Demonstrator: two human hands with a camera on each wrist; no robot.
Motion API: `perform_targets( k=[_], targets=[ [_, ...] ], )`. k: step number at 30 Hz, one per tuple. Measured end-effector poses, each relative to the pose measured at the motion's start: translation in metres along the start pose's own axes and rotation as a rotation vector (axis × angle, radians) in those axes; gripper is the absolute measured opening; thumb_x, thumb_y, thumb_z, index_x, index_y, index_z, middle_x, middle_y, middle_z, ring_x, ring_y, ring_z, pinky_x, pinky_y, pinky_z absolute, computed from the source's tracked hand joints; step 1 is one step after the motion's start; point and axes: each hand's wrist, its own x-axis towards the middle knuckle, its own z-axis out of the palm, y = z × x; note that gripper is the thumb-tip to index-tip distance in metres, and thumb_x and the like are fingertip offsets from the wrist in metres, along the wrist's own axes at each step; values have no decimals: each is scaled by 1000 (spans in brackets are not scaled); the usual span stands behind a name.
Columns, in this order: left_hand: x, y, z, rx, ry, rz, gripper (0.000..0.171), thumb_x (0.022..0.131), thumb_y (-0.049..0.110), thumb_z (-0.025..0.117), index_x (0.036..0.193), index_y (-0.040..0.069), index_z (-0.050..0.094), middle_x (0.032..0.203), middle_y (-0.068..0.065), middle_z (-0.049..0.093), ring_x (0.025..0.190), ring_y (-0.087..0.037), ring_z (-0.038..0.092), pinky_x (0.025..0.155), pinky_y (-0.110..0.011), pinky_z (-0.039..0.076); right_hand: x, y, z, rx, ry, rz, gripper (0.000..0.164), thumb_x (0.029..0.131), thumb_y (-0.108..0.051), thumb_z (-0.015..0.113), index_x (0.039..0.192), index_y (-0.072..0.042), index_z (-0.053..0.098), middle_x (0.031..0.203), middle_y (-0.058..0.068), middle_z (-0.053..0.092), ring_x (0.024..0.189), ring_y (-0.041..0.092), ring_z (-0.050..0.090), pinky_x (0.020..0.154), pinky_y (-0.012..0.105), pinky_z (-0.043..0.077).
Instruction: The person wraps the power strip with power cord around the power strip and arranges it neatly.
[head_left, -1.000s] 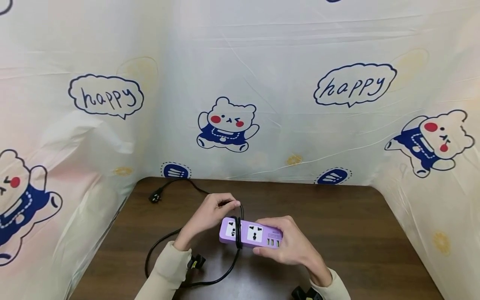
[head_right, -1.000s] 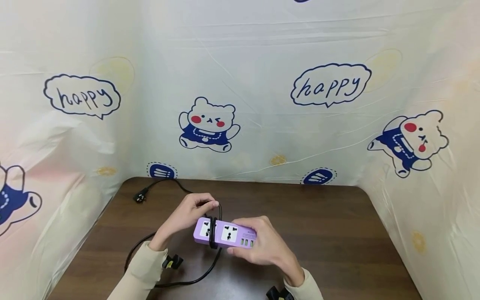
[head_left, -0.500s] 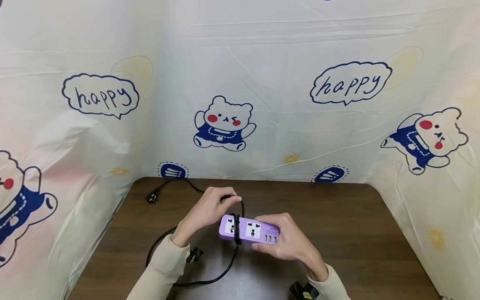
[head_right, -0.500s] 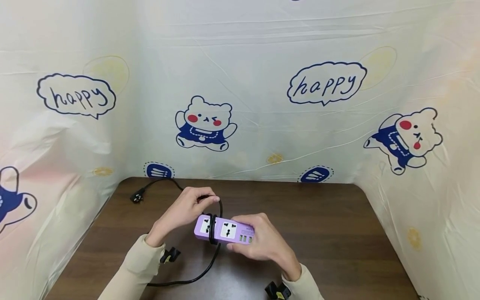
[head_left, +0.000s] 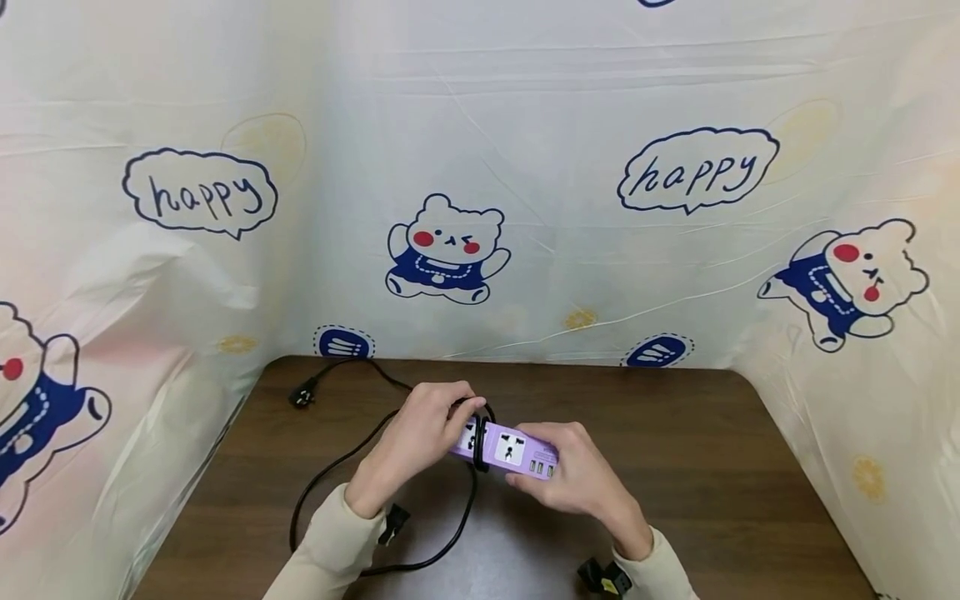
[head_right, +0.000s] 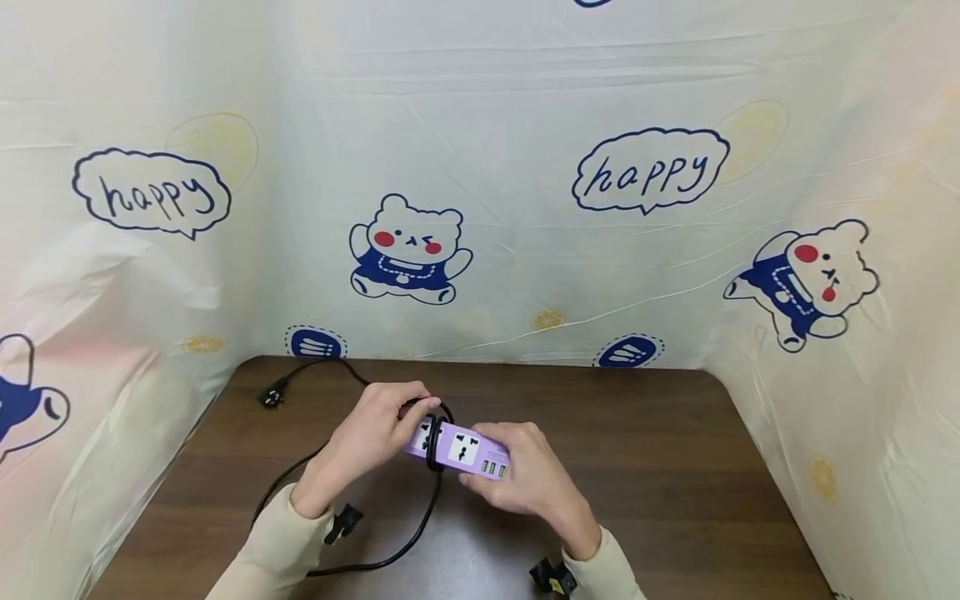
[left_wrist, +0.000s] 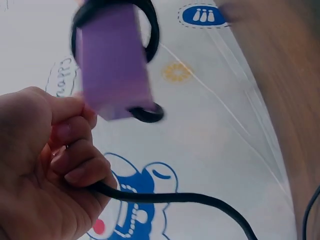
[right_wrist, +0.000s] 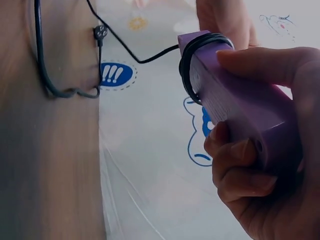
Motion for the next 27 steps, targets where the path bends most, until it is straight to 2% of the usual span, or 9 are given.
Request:
perform_targets(
  k=[6, 10, 19, 24, 27],
  targets=[
    [-6, 8, 7, 84, 53, 7, 21, 100, 23, 62, 79, 20, 62, 59, 12, 45, 51, -2, 41, 44, -20, 32, 4, 3, 4, -97, 42, -40, 43, 72, -30, 87, 110, -17, 72, 90, -11, 68, 66, 1, 58, 55, 19, 47],
    [-9, 10, 12, 104, 86, -4, 24, 101, 23, 61, 78, 20, 59, 57, 12, 42, 50, -1, 38, 43, -19, 31, 7, 6, 6, -124, 65, -29, 43, 72, -29, 87, 109, -17, 71, 88, -11, 69, 65, 1, 57, 54, 19, 46],
    [-15, 11, 27, 83, 140, -24, 20, 101, 20, 61, 82, 17, 64, 56, 12, 40, 48, 0, 36, 42, -19, 30, 7, 9, 8, -113, 72, 43, 46, 71, -30, 89, 112, -17, 72, 91, -10, 70, 66, 3, 58, 55, 21, 48],
    [-17, 11, 38, 69, 199, -60, 17, 99, 21, 63, 83, 17, 67, 54, 14, 40, 45, 2, 34, 41, -18, 28, 7, 12, 9, -116, 85, 48, 46, 71, -29, 89, 111, -16, 72, 91, -9, 70, 67, 3, 58, 56, 21, 48],
    [-19, 11, 46, 41, 211, -89, 16, 99, 23, 63, 85, 17, 68, 53, 14, 37, 45, 3, 32, 41, -19, 26, 6, 15, 9, -133, 108, 38, 46, 69, -28, 89, 110, -16, 72, 89, -9, 70, 67, 2, 58, 56, 20, 47]
  ],
)
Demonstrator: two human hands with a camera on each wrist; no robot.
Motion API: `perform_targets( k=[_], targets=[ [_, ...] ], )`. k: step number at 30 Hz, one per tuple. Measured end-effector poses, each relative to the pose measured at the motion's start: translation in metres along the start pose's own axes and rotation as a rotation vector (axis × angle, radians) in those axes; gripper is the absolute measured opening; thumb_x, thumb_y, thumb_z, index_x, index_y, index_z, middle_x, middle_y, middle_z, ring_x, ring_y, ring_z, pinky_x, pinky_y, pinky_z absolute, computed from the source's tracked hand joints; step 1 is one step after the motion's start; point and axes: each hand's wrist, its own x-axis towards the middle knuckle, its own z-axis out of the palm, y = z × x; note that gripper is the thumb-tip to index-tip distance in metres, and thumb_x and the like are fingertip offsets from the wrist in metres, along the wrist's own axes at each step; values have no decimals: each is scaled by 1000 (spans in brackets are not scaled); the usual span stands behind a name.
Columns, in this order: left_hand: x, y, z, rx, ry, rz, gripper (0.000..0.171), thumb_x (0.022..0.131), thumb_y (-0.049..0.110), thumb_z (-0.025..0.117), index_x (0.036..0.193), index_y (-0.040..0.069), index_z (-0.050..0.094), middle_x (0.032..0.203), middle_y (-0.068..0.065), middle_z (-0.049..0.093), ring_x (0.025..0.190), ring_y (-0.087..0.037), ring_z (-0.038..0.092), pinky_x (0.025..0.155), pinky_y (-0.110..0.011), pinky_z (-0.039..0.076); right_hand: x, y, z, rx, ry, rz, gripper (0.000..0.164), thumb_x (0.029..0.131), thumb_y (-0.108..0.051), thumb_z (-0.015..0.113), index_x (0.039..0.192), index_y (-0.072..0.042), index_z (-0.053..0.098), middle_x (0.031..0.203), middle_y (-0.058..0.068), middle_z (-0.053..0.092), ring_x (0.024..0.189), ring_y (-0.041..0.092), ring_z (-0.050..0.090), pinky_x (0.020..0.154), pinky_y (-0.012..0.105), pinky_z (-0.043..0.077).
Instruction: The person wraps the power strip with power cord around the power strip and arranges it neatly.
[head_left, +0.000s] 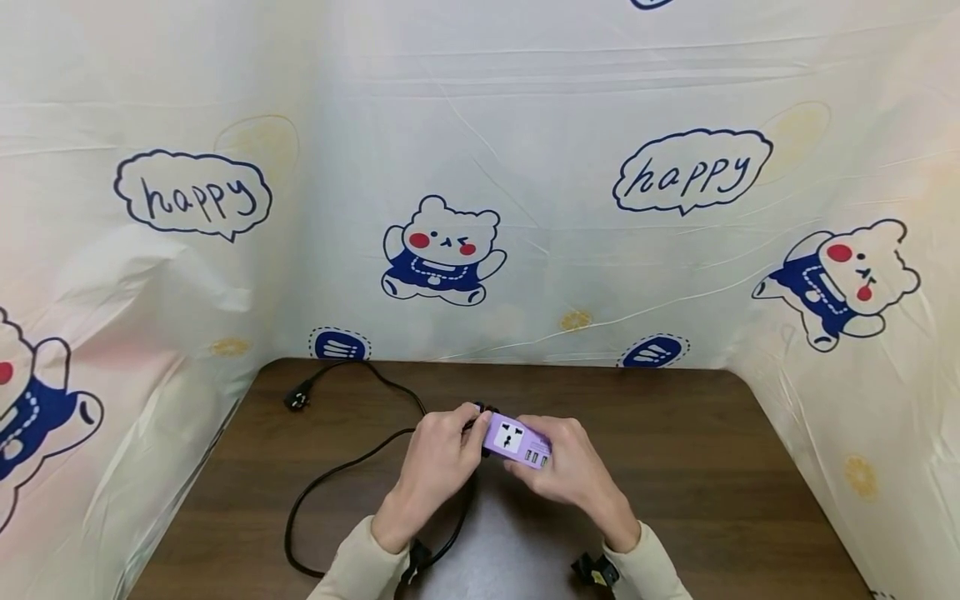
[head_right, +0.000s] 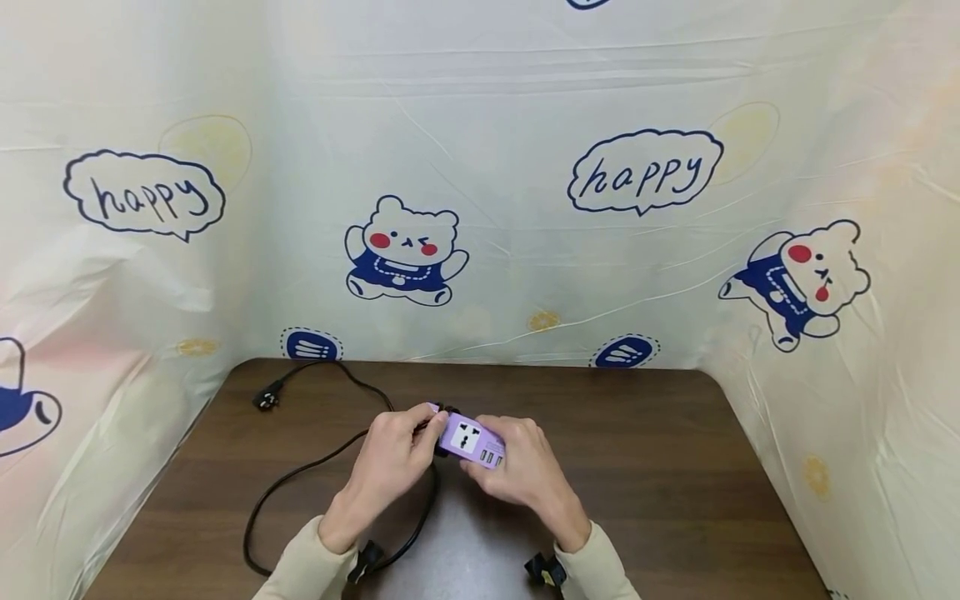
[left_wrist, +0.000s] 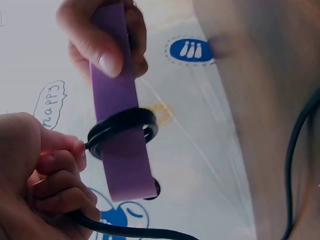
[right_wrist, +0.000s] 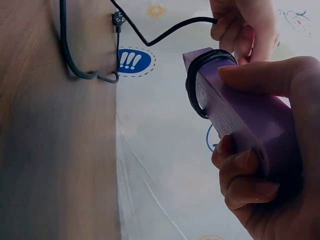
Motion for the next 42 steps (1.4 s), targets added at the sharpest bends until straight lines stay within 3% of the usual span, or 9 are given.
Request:
perform_targets(
  k=[4, 11, 19, 27, 34, 42],
  targets=[
    [-6, 3, 2, -53, -9, -54, 21, 101, 25, 60, 82, 19, 63, 53, 13, 34, 46, 2, 32, 42, -19, 26, -1, 1, -2, -46, 44, -29, 47, 68, -29, 89, 109, -16, 72, 86, -8, 69, 64, 1, 56, 54, 18, 45],
    [-21, 17, -4, -3, 1, -63, 28, 105, 25, 52, 77, 21, 52, 54, 14, 35, 46, 2, 34, 42, -20, 28, 1, 3, -15, -100, 130, -35, 46, 69, -28, 89, 110, -16, 72, 83, -7, 68, 62, 3, 55, 52, 20, 44],
    [-29, 21, -3, -32, 9, -71, 27, 107, 24, 48, 83, 20, 59, 57, 17, 40, 52, 2, 42, 51, -19, 39, 1, 9, -28, -122, 192, -37, 49, 67, -29, 90, 110, -14, 72, 86, -5, 69, 64, 5, 57, 54, 23, 47],
    [-39, 13, -1, -199, -34, -70, 28, 108, 23, 45, 83, 23, 59, 56, 16, 35, 48, 3, 35, 49, -19, 38, -1, 18, -39, -119, 225, 21, 47, 70, -32, 88, 111, -18, 71, 91, -5, 71, 66, 9, 61, 56, 27, 51],
    [-40, 11, 3, -326, -79, -85, 30, 109, 22, 42, 85, 21, 61, 54, 16, 34, 46, 3, 34, 46, -21, 37, -1, 19, -40, -109, 250, 21, 47, 70, -31, 89, 111, -16, 71, 91, -4, 70, 66, 10, 61, 55, 28, 51],
    [-43, 20, 5, -426, -94, 25, 30, 108, 15, 45, 81, 21, 57, 57, 16, 35, 48, 6, 32, 44, -18, 33, -1, 19, -38, -79, 253, 23, 47, 70, -29, 89, 111, -15, 71, 92, -2, 71, 67, 11, 62, 55, 28, 51]
  ],
)
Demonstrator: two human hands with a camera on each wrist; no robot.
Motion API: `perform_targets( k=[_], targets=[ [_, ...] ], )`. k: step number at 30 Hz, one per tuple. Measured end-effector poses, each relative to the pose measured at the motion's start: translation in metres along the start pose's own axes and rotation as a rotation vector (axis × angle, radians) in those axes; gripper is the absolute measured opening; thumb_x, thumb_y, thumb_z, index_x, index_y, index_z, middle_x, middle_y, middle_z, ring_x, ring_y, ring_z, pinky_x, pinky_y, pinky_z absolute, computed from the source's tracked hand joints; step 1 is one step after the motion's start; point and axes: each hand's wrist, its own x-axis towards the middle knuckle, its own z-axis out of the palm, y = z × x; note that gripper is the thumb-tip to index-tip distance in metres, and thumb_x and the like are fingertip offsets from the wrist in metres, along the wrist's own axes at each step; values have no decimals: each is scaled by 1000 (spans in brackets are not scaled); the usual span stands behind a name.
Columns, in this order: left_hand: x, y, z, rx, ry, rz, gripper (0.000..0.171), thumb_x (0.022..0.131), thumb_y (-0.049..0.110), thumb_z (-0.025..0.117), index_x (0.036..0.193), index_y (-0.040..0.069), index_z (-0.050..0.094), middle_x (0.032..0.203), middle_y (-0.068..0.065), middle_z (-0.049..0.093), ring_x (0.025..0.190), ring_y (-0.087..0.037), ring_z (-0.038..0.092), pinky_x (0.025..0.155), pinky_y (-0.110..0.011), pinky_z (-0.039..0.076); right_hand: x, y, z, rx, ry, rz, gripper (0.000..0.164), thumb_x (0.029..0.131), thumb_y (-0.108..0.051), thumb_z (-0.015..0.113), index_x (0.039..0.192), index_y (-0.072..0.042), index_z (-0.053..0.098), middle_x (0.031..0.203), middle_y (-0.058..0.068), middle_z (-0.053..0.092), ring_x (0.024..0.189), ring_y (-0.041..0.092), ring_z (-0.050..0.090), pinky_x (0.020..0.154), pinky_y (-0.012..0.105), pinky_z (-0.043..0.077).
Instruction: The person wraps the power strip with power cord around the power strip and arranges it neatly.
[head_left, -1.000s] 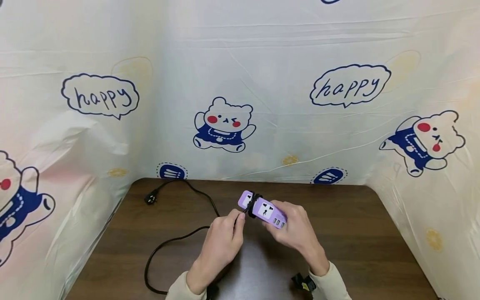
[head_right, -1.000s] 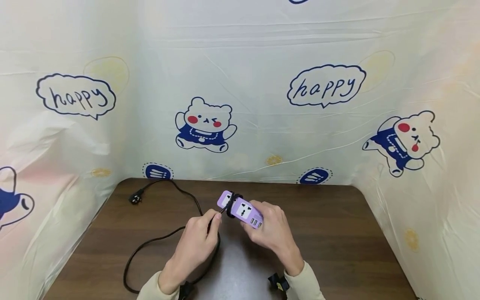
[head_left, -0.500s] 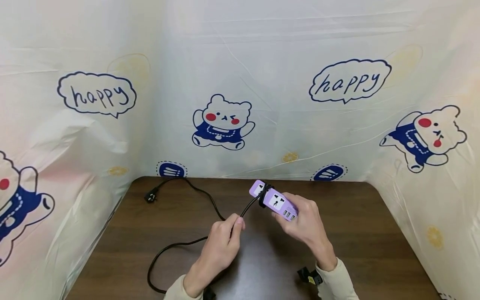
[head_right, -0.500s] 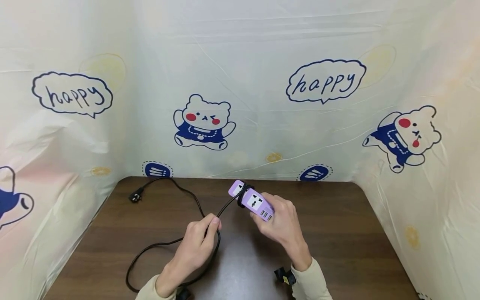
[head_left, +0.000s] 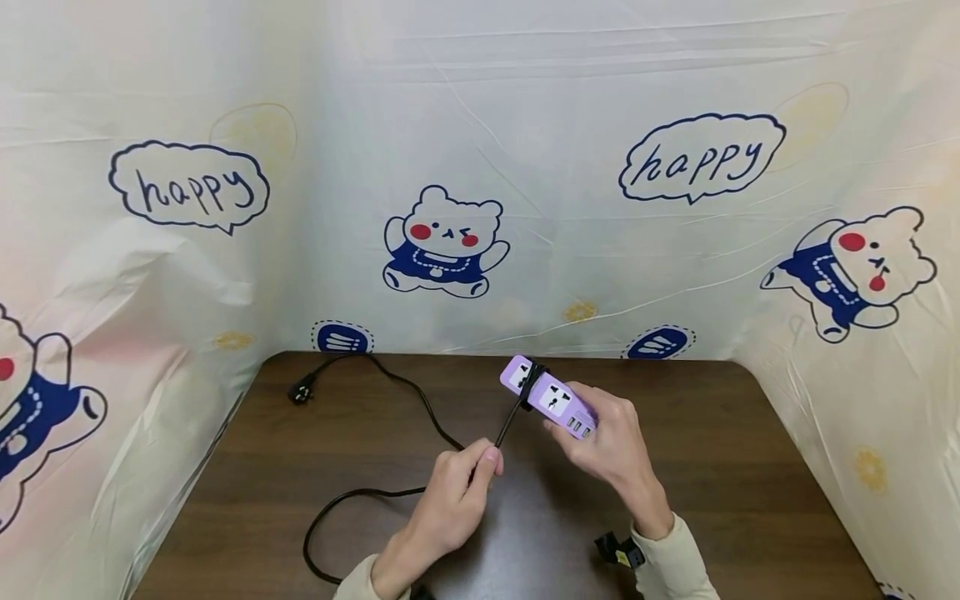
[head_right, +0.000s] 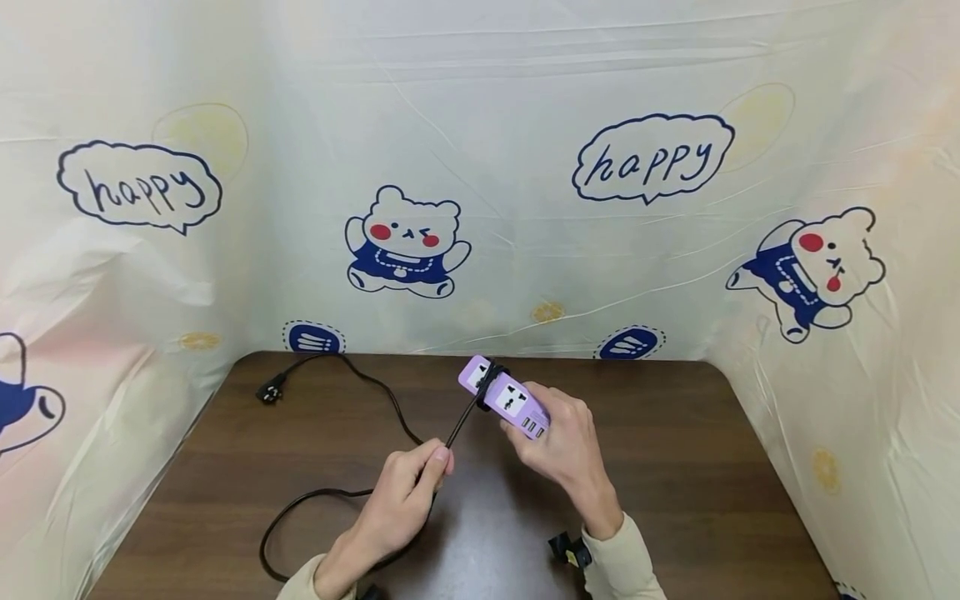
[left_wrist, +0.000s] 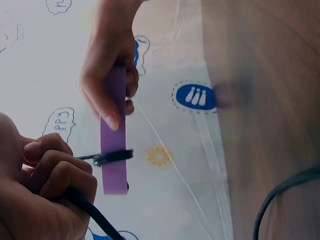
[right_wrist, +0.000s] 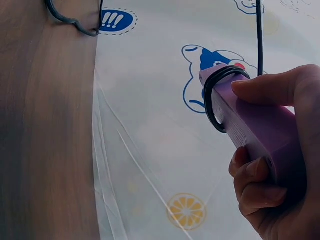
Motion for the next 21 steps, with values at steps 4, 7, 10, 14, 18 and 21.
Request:
perform_targets(
  k=[4, 7, 10, 14, 18, 21],
  targets=[
    [-2, 0, 7, 16, 13, 32, 31, 106, 11, 48, 78, 22, 53, 59, 16, 33, 51, 7, 30, 45, -15, 32, 0, 0, 0, 3, -3, 5, 47, 70, -28, 90, 111, -16, 71, 90, -3, 70, 66, 11, 61, 55, 28, 50],
    [-4, 0, 13, 17, 1, 30, 32, 105, 10, 49, 76, 23, 52, 59, 16, 32, 51, 7, 29, 45, -14, 31, -1, 0, -1, 4, -5, 11, 47, 70, -29, 90, 111, -16, 71, 90, -4, 70, 66, 11, 61, 55, 28, 50],
    [-7, 0, 20, 5, -33, 17, 32, 106, 13, 48, 76, 23, 51, 59, 17, 32, 51, 8, 28, 44, -14, 31, -1, -1, -2, 9, -12, 22, 47, 70, -30, 90, 112, -17, 71, 93, -3, 71, 68, 11, 61, 56, 28, 51],
    [-9, -1, 26, -11, -54, 9, 32, 107, 17, 47, 75, 22, 50, 61, 17, 32, 52, 8, 28, 44, -16, 31, -1, -4, -4, 22, -18, 30, 49, 72, -30, 89, 114, -15, 71, 97, -1, 72, 70, 11, 62, 58, 28, 52],
    [-9, -2, 27, -19, -46, 18, 33, 107, 17, 48, 74, 22, 49, 61, 16, 33, 52, 8, 28, 44, -16, 31, -1, -6, -7, 50, -25, 45, 49, 71, -29, 90, 114, -16, 71, 96, -2, 72, 68, 11, 63, 56, 28, 52],
    [-9, -4, 28, -20, -48, 18, 33, 106, 16, 48, 74, 22, 49, 62, 16, 34, 53, 8, 29, 45, -16, 31, -1, -5, -8, 82, -25, 66, 48, 71, -29, 91, 113, -18, 71, 93, -3, 72, 66, 11, 62, 54, 27, 51]
  ],
)
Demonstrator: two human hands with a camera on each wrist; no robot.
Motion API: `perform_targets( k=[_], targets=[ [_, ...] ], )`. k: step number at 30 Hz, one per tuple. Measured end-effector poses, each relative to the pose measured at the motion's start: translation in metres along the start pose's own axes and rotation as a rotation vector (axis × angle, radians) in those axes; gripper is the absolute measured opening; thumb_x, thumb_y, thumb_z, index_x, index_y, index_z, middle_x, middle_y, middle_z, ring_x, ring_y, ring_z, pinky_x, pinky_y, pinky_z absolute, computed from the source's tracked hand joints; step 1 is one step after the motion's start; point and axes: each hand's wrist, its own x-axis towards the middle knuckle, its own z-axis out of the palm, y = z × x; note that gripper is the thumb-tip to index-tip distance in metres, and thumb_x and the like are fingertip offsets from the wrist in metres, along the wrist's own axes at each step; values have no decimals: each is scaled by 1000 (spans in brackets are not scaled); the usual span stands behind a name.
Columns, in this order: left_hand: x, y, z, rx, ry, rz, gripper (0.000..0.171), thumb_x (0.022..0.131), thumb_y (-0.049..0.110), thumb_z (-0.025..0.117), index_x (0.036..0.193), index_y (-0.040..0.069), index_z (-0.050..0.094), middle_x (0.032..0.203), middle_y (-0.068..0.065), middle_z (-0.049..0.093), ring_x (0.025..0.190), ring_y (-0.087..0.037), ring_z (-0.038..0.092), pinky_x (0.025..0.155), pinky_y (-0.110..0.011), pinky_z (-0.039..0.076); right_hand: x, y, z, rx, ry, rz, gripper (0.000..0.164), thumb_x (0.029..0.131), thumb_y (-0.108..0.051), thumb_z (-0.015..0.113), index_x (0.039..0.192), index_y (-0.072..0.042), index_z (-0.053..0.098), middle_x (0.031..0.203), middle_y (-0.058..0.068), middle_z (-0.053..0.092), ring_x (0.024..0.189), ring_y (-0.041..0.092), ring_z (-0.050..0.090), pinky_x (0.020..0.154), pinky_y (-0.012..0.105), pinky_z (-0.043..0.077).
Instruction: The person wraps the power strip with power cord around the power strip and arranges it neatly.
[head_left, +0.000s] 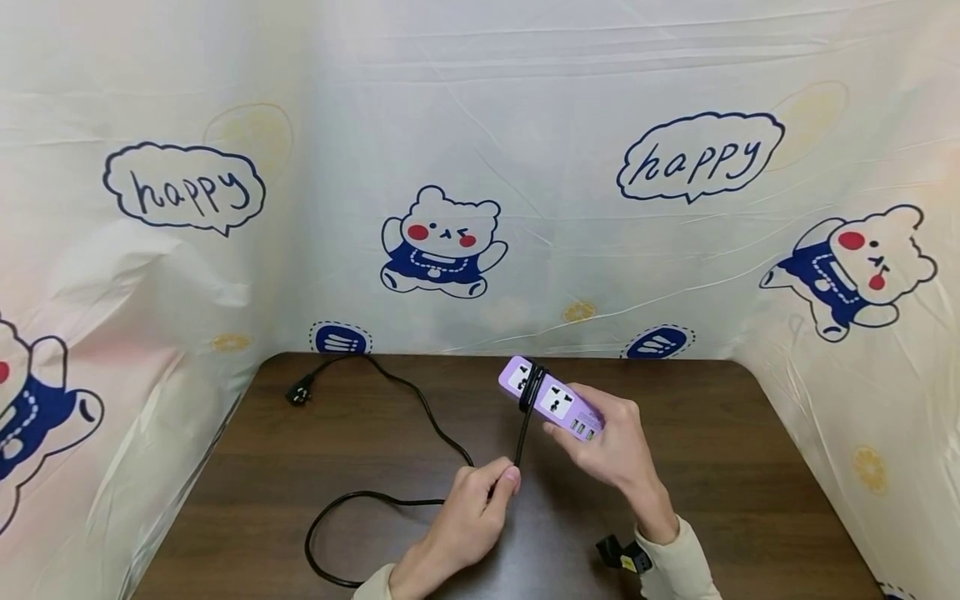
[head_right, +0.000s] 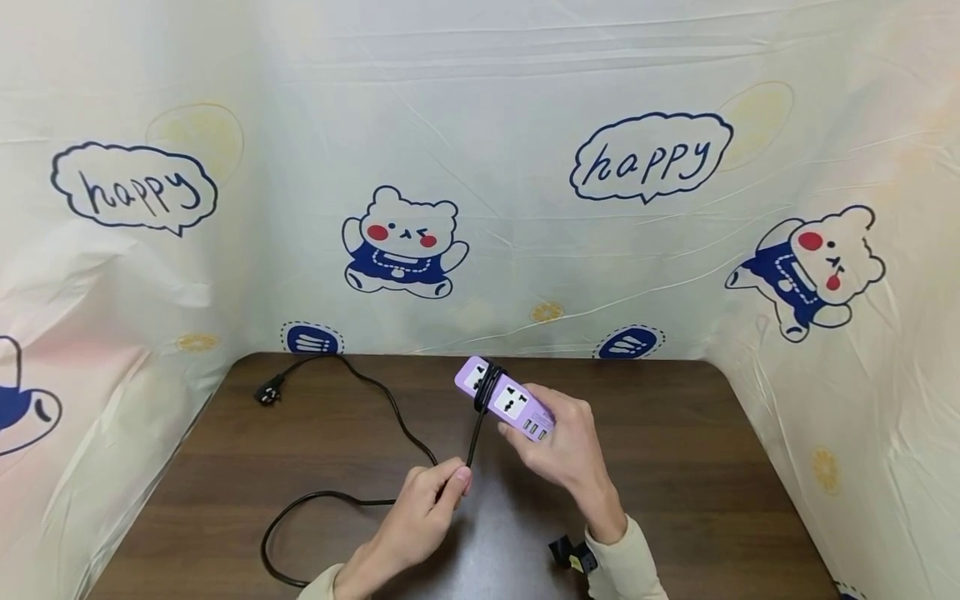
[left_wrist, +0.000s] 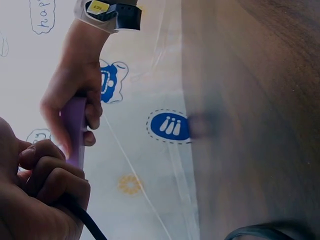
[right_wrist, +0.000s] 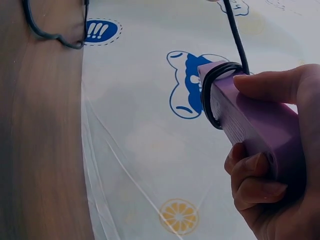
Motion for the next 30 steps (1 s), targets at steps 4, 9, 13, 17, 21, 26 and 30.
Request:
perform_targets(
  k=[4, 9, 13, 17, 21, 26, 30],
  targets=[
    [0, -4, 2, 2, 2, 0, 33, 106, 16, 49, 74, 22, 50, 61, 16, 34, 52, 8, 29, 44, -15, 30, 0, -1, 0, 22, 7, 6, 47, 70, -28, 91, 112, -19, 72, 91, -2, 73, 65, 10, 61, 52, 27, 50],
    [2, -11, 3, 9, 5, 50, 33, 105, 13, 49, 74, 22, 50, 58, 13, 34, 52, 7, 28, 45, -13, 28, -1, -3, -2, 42, 5, 25, 47, 70, -29, 91, 113, -21, 72, 90, -4, 72, 64, 9, 60, 52, 27, 49],
    [3, -16, 3, -33, -9, 78, 32, 104, 10, 50, 75, 21, 52, 59, 10, 37, 53, 7, 30, 46, -14, 29, -2, -6, -4, 87, -12, 59, 48, 70, -29, 92, 113, -22, 72, 89, -4, 72, 63, 11, 60, 51, 28, 49],
    [4, -21, 3, -97, -46, 74, 30, 104, 8, 50, 76, 20, 54, 61, 8, 40, 56, 5, 34, 48, -16, 32, -3, -9, -6, 123, -49, 98, 47, 70, -31, 92, 112, -25, 72, 89, -4, 72, 65, 13, 60, 53, 29, 49],
    [5, -28, 1, -145, -80, 61, 28, 104, 8, 51, 78, 19, 57, 61, 6, 44, 56, 4, 38, 49, -17, 34, -3, -11, -7, 161, -88, 123, 46, 70, -30, 92, 111, -26, 72, 90, -6, 71, 67, 14, 61, 55, 29, 49],
    [7, -34, -2, -179, -108, 43, 26, 103, 7, 52, 81, 18, 59, 61, 4, 48, 55, 3, 41, 49, -17, 36, -3, -11, -5, 227, -130, 123, 46, 69, -21, 91, 112, -22, 72, 90, -4, 71, 67, 14, 61, 54, 30, 49],
    [7, -37, -3, -189, -123, 36, 27, 103, 8, 51, 80, 18, 59, 61, 3, 49, 54, 2, 41, 48, -18, 36, -3, -13, -4, 273, -163, 108, 45, 70, -15, 89, 111, -16, 72, 88, 0, 70, 65, 13, 59, 51, 30, 48]
  ],
)
